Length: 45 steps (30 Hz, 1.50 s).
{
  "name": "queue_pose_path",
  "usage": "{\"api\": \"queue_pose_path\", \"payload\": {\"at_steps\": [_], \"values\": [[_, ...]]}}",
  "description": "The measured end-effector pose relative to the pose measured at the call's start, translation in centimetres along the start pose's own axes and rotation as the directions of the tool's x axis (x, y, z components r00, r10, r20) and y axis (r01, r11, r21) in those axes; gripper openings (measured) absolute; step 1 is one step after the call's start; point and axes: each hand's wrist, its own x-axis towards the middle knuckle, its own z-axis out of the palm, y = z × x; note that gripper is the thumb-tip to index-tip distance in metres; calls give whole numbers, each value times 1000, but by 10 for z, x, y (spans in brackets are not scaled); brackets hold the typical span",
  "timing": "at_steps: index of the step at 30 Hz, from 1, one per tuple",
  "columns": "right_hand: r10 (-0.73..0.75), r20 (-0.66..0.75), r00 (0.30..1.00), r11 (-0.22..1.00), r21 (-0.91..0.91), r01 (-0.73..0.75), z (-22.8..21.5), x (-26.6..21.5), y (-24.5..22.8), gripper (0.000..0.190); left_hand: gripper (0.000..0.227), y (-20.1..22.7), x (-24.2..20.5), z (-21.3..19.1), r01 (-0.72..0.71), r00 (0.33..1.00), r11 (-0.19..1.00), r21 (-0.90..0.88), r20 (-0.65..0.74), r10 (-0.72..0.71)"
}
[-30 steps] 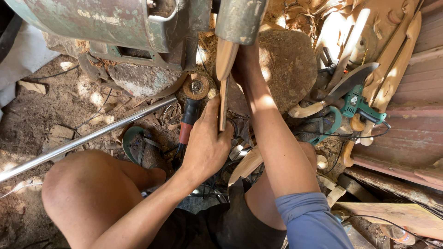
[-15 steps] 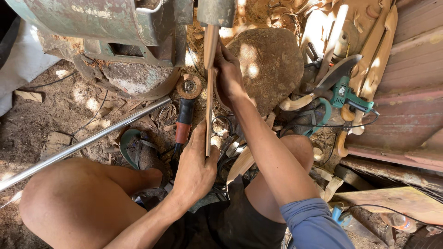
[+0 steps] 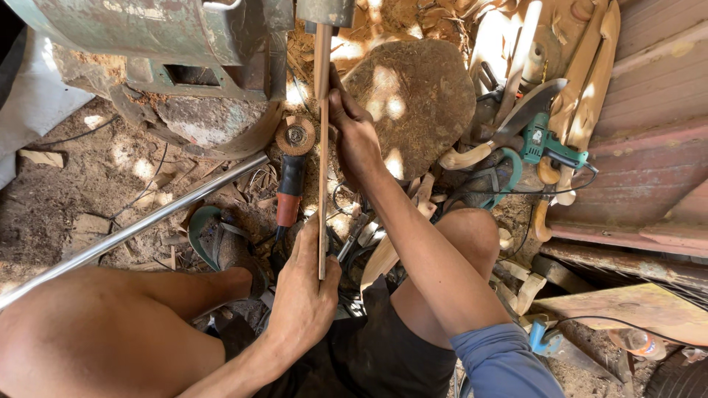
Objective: The person shapes a curved wooden piece using a belt sander and an angle grinder. They repeatedly smooth the edges and surfaces, then use a clamp to secure the piece for further grinding.
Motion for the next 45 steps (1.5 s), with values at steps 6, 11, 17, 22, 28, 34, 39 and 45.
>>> {"api": "queue_pose_path", "payload": {"at_steps": [6,11,17,22,28,34,39,45], "values": [[9,-10,1000,985,-169,-11,2,-16,-2,82,65,2,-10,-3,-125,992,992,30,-11,125],[-50,22,998,977,-204,54,10,-28,-10,81,68,0,-18,-3,74,995,997,16,65,-75],[-90,48,995,959,-267,100,13,-44,-20,82,65,-3,-30,-1,32,998,999,11,45,-33],[-69,20,997,938,-340,72,18,-56,-26,83,67,-4,-38,-2,62,996,998,-1,60,-62],[-73,47,996,955,-284,83,19,-68,-29,71,70,-11,-50,-2,10,998,999,35,54,-12],[-97,73,993,934,-337,117,16,-71,-31,61,78,-9,-54,-3,26,997,999,31,76,-28],[-31,72,997,977,-206,46,14,-58,-32,64,75,-3,-44,-2,79,995,996,30,54,-81],[-108,111,988,989,-84,117,12,-39,-34,66,67,2,-30,-1,24,999,1000,18,24,-24]]}}
